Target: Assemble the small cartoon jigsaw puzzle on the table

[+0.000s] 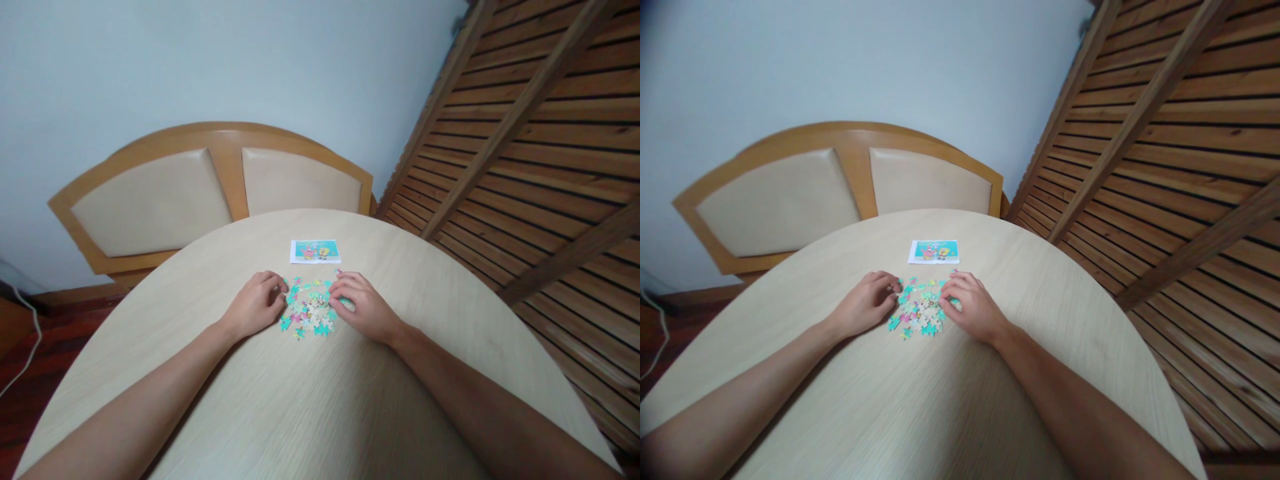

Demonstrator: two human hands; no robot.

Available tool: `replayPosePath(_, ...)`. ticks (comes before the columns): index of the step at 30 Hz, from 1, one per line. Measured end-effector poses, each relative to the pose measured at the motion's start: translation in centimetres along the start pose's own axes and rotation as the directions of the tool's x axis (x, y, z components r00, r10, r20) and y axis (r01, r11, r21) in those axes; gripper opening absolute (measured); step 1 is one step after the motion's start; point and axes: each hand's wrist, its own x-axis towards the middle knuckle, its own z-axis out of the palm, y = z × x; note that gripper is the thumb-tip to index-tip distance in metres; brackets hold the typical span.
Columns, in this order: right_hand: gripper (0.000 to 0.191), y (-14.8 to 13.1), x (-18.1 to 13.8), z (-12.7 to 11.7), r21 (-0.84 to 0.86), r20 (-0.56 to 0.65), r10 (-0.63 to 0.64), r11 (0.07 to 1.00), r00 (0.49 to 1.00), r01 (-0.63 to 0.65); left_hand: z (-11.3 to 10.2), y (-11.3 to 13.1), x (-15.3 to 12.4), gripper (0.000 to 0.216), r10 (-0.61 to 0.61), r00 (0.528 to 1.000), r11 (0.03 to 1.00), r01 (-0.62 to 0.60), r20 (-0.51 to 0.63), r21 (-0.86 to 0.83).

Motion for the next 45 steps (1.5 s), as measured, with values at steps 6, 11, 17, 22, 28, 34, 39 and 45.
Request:
replayPosePath(6, 0.009, 0.8, -0.2, 0.4, -0.067, -0.057, 0.124, 0.99, 0.991, -0.128, -0.3, 0.3, -0.5, 0.012, 0.039, 0.999, 0.999, -0.04, 0.018, 0.028)
replayPosePath(11, 0.008, 1.0, -0.4, 0.4, -0.063, -0.064, 0.211, 0.975, 0.975, -0.215, -0.2, 0.2, -0.6, 0.012, 0.019, 0.999, 1.0, -0.019, 0.035, 0.024)
replayPosePath(17, 0.006, 1.0, -0.3, 0.5, -0.064, -0.043, 0.242, 0.968, 0.969, -0.244, 0.1, 0.1, -1.0, 0.013, 0.013, 1.0, 1.0, -0.013, 0.023, 0.019)
replayPosePath(22, 0.01, 1.3, 0.1, -0.7, -0.053, -0.056, 0.217, 0.974, 0.975, -0.22, 0.8, -0.7, -1.1, 0.009, -0.009, 1.0, 1.0, 0.009, 0.0, -0.017)
replayPosePath(28, 0.007, 1.9, -0.5, -2.2, -0.062, 0.078, 0.104, 0.993, 0.991, -0.099, 0.6, -0.9, -1.2, 0.014, -0.023, 1.0, 0.999, 0.023, 0.006, 0.026)
replayPosePath(34, 0.006, 2.3, -0.8, -1.8, -0.042, 0.118, 0.068, 0.997, 0.991, -0.063, 0.1, -0.6, -1.3, 0.017, -0.044, 0.999, 0.995, 0.043, 0.011, 0.085)
replayPosePath(39, 0.007, 1.6, -0.3, -1.8, 0.039, 0.083, -0.03, 0.999, 0.996, 0.027, 0.3, -1.0, -1.2, 0.011, -0.097, 0.995, 0.994, 0.097, -0.008, 0.051)
replayPosePath(45, 0.012, 1.0, -0.2, -1.8, 0.04, 0.107, -0.069, 0.997, 0.992, 0.065, 0.5, -1.0, -1.3, 0.009, -0.125, 0.992, 0.992, 0.126, -0.032, 0.021)
